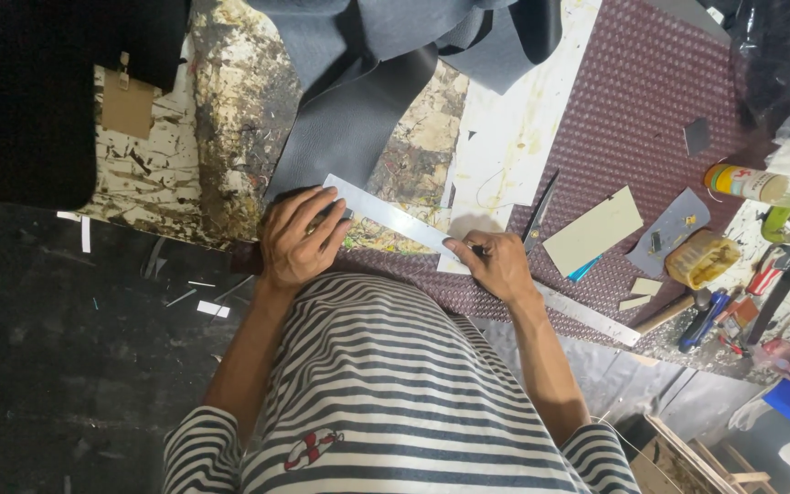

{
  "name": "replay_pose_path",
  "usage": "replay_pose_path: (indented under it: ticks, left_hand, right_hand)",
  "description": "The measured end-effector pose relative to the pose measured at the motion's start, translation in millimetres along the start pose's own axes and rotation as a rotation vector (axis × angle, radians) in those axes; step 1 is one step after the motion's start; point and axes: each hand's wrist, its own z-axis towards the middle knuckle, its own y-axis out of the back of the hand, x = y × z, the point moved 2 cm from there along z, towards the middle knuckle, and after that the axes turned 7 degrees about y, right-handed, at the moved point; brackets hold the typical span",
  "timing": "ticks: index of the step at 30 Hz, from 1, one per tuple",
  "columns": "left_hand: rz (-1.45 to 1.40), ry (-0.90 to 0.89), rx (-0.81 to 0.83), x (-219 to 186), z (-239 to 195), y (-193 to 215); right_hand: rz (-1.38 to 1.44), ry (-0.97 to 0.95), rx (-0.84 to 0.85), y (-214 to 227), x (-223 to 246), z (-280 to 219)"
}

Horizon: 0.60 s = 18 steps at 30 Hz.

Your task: Measuring and cutting a strip of leather using a ruler and scissors

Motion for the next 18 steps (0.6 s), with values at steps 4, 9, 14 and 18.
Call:
replay_pose_path:
  ticks: [4, 9, 14, 18]
  left_hand:
    - [-0.003, 0.003, 0.000, 0.8, -0.2, 0.0]
    - [0.006, -0.005, -0.003, 0.8, 1.0, -0.9]
    - [0.001, -0.011, -0.001, -0.7, 3.8, 0.4]
    - [0.006, -0.016, 0.009, -0.3, 2.8, -0.1]
  right_hand:
    - [0.009, -0.005, 0.004, 0.1, -1.3, -1.1]
    - [0.017, 0.000, 0.001, 6.0, 4.8, 0.0]
    - [0.019, 0.007, 0.005, 3.7, 0.9, -0.5]
    - [0.032, -0.008, 0.013, 6.1, 3.0, -1.4]
